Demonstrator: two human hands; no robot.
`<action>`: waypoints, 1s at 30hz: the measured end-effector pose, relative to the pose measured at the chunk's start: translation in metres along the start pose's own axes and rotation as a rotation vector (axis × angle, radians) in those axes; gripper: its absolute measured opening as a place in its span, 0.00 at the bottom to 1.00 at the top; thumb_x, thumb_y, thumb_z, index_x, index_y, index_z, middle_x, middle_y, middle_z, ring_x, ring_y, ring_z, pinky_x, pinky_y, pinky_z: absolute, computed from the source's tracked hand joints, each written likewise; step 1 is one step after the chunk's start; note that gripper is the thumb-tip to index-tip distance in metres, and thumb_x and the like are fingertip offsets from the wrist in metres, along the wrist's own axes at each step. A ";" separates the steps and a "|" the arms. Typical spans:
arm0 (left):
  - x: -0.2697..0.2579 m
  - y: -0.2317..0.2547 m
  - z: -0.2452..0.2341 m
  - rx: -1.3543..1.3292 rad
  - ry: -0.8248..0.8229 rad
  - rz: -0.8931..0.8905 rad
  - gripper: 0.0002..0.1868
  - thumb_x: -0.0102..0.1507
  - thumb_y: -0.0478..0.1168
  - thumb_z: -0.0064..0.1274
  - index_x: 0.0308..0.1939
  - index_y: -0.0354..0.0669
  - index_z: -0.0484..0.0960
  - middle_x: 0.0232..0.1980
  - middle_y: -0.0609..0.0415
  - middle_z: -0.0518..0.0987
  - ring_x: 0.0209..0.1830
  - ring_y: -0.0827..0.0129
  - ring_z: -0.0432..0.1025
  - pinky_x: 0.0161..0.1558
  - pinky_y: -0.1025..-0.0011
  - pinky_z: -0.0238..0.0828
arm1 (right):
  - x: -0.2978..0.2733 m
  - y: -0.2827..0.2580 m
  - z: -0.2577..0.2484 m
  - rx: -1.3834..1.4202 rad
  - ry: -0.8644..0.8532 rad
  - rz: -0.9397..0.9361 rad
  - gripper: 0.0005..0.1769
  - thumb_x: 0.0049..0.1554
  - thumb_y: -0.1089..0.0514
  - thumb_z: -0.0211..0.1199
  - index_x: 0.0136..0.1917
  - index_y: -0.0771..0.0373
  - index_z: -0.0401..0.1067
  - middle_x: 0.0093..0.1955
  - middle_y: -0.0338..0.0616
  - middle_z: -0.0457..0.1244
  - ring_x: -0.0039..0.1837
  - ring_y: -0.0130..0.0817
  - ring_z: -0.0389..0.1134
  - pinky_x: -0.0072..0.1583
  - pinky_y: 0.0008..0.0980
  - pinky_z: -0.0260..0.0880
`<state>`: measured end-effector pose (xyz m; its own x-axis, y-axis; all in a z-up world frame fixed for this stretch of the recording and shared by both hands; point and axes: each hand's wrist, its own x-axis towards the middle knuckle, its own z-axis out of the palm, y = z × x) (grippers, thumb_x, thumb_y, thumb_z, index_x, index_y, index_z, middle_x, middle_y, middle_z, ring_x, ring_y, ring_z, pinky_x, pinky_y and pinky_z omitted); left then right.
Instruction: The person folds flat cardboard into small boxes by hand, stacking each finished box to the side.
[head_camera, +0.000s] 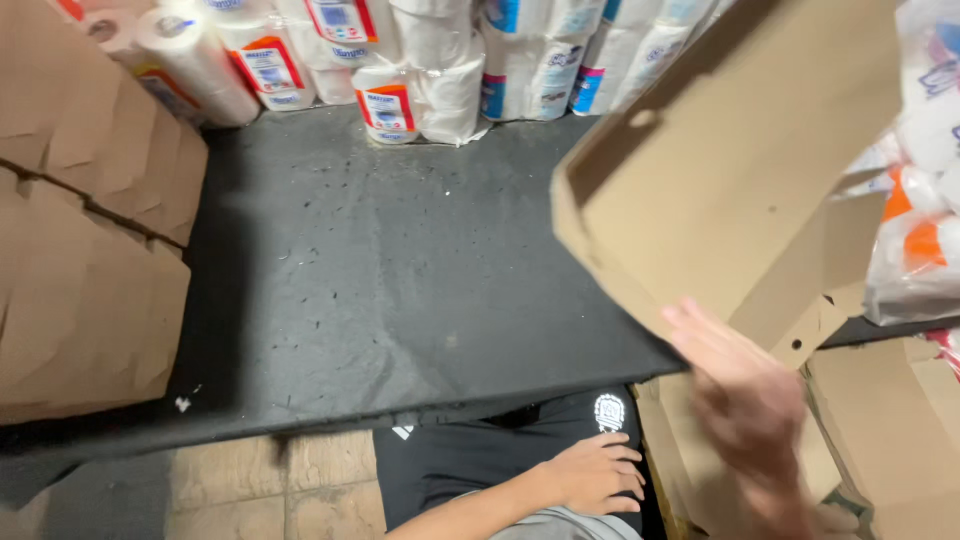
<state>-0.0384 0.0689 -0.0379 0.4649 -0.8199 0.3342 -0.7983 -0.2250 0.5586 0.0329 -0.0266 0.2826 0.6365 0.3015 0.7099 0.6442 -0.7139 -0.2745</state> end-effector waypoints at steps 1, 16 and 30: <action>-0.001 -0.001 0.000 -0.055 -0.099 -0.034 0.26 0.71 0.59 0.35 0.53 0.56 0.87 0.62 0.63 0.83 0.76 0.64 0.67 0.84 0.59 0.40 | 0.015 -0.008 0.025 0.107 -0.074 -0.147 0.13 0.62 0.78 0.56 0.56 0.72 0.77 0.61 0.54 0.70 0.63 0.46 0.74 0.65 0.35 0.73; -0.032 0.061 -0.220 -0.584 -0.099 -0.214 0.13 0.67 0.53 0.55 0.43 0.49 0.85 0.43 0.58 0.85 0.44 0.66 0.79 0.53 0.67 0.72 | -0.037 -0.004 0.205 0.483 -0.643 -0.037 0.26 0.63 0.58 0.61 0.73 0.59 0.63 0.77 0.50 0.58 0.79 0.51 0.55 0.79 0.53 0.49; -0.061 -0.109 -0.208 0.612 0.171 -0.605 0.08 0.64 0.38 0.56 0.46 0.53 0.76 0.41 0.64 0.74 0.56 0.70 0.70 0.56 0.71 0.66 | -0.019 0.095 0.135 0.007 -0.879 0.264 0.12 0.67 0.45 0.53 0.55 0.43 0.77 0.48 0.30 0.71 0.55 0.36 0.74 0.56 0.40 0.76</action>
<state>0.1003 0.2529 0.0389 0.8867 -0.3896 0.2490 -0.4388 -0.8787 0.1879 0.1393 -0.0150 0.1556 0.8550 0.5033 -0.1252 0.4324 -0.8250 -0.3638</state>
